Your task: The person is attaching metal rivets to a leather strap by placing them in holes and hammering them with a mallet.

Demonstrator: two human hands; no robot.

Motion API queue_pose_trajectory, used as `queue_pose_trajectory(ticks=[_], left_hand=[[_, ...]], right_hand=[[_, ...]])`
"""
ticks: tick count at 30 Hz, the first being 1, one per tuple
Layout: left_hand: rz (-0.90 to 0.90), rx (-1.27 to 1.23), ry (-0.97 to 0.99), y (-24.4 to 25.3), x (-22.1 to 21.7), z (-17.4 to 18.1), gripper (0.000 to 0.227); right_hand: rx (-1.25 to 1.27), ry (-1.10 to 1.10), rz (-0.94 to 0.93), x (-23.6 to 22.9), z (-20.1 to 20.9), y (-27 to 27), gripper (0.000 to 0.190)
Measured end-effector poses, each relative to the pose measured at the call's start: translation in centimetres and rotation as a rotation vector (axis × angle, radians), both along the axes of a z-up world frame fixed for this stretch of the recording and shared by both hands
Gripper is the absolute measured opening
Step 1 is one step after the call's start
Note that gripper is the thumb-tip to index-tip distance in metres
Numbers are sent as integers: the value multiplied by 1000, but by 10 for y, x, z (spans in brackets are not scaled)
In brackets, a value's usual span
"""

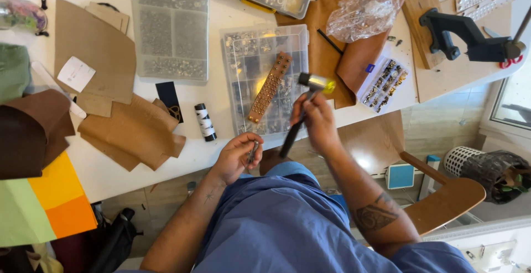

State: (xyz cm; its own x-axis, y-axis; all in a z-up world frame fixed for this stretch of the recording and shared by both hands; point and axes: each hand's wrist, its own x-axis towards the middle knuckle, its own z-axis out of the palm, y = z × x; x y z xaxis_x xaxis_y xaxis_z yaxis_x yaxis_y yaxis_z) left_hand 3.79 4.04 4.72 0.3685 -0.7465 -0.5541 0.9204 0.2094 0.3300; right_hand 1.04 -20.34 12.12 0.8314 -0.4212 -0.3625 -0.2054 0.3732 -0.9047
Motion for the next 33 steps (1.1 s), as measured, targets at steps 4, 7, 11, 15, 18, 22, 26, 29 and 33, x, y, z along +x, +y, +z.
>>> queue_pose_trajectory(ticks=[4, 7, 11, 15, 18, 22, 26, 29, 33], left_hand=[[-79, 175, -132, 11, -2, -33, 18], [-44, 579, -546, 2, 3, -30, 27], [-157, 999, -774, -14, 9, -23, 29], [-176, 1255, -818, -29, 16, -10, 42], [-147, 1259, -803, -35, 19, -14, 45], [-142, 1234, -728, -40, 21, -19, 49], [-189, 1271, -728, -42, 23, -22, 51], [-216, 1264, -704, -40, 24, -19, 48], [-112, 1251, -791, -23, 10, -31, 35]], right_hand=[[-270, 139, -75, 9, -13, -41, 13], [-464, 347, -89, 22, -32, -54, 35], [-675, 408, -64, 38, -78, -76, 30], [-870, 350, 12, 60, -95, -79, 23], [-932, 296, 45, 71, -105, -77, 19], [-1026, 243, 101, 73, -118, -77, 19], [-1074, 203, 111, 68, -117, -74, 18], [-1109, 181, 127, 63, -119, -74, 19], [-1200, 159, 150, 47, -116, -64, 22]])
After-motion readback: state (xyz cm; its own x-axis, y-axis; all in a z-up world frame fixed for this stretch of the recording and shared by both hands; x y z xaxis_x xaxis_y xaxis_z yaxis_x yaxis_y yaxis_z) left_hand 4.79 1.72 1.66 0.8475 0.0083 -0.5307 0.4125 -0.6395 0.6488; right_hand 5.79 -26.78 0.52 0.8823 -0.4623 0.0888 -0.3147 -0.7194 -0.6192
